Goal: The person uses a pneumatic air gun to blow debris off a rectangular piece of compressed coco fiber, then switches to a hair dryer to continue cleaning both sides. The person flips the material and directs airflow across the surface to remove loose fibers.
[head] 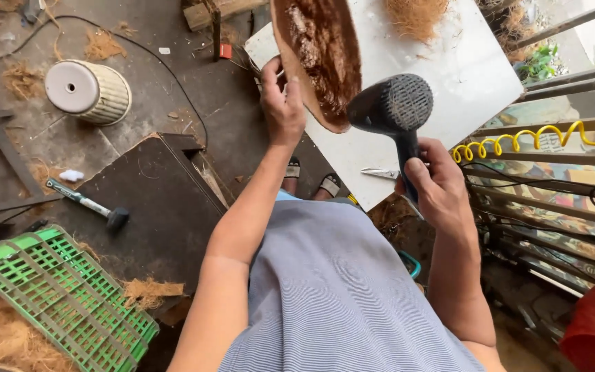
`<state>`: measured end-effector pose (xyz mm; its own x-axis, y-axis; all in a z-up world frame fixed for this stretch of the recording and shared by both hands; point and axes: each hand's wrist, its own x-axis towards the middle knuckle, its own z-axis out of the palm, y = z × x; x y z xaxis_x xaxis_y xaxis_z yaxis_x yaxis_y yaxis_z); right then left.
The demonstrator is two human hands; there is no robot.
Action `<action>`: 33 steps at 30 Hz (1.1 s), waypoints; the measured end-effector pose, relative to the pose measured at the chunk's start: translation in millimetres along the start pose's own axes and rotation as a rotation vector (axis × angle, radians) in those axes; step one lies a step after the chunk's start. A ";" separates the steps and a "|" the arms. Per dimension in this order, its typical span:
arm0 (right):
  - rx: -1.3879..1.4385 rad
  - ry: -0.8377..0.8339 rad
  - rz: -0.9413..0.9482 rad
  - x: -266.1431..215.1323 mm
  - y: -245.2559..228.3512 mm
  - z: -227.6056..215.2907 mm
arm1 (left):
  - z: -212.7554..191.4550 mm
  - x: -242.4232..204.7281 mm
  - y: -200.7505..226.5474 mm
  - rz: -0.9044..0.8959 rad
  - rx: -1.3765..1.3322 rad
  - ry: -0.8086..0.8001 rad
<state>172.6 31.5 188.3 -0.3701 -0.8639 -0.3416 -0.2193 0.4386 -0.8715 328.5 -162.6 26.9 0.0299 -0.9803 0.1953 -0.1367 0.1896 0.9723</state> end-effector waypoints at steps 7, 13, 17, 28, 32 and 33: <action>0.082 0.038 -0.025 0.4 3.9 14.4 | 7.6 11.6 -13.0 0.058 0.024 -0.029; 0.084 0.071 0.015 -9.7 -0.5 16.9 | 5.3 16.5 -17.0 0.079 0.034 -0.078; 0.050 0.094 -0.005 -10.5 -10.8 26.1 | 0.7 17.5 -16.6 0.095 0.042 -0.078; 0.305 0.107 -0.227 58.3 21.0 50.0 | 1.7 25.1 -13.6 0.056 -0.037 -0.183; 0.400 0.141 -0.431 91.7 28.7 52.6 | -2.9 11.1 -5.9 0.000 -0.061 -0.240; 0.402 0.139 -0.438 98.0 25.1 53.5 | -4.0 11.3 -4.7 0.006 -0.060 -0.236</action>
<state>179.1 -55.3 114.2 -0.4431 -0.8904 0.1039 -0.0300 -0.1010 -0.9944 333.5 -174.4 25.1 -0.2043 -0.9636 0.1726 -0.0769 0.1916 0.9785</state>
